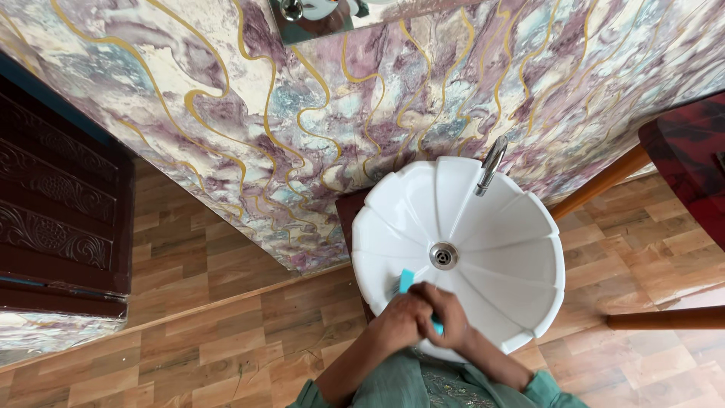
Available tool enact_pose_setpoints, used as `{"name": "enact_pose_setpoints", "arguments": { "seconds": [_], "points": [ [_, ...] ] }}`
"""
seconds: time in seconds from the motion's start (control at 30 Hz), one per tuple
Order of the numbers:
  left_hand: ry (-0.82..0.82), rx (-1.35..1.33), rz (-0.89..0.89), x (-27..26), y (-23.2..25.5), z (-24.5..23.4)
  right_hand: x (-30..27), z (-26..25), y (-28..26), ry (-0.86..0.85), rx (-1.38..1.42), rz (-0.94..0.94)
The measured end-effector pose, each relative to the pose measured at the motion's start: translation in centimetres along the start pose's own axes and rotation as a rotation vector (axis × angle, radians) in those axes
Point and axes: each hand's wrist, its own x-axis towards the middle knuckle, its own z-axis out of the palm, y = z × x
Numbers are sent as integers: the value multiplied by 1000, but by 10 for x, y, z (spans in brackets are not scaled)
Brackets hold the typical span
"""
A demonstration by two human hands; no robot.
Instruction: The person cleans the interior and edges of a petal-shaped sink using a blue handheld brush.
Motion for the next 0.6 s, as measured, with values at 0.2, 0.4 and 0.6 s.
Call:
{"name": "enact_pose_setpoints", "arguments": {
  "seconds": [0.2, 0.4, 0.6],
  "points": [
    [173, 82, 70, 11, -35, 31, 19, 28, 26, 112, -88, -153],
    [192, 137, 51, 45, 2, 3, 3, -3, 33, 91, 17, 1],
    [-7, 138, 70, 24, -11, 16, -2, 27, 18, 145, 158, -176]
  ]
}}
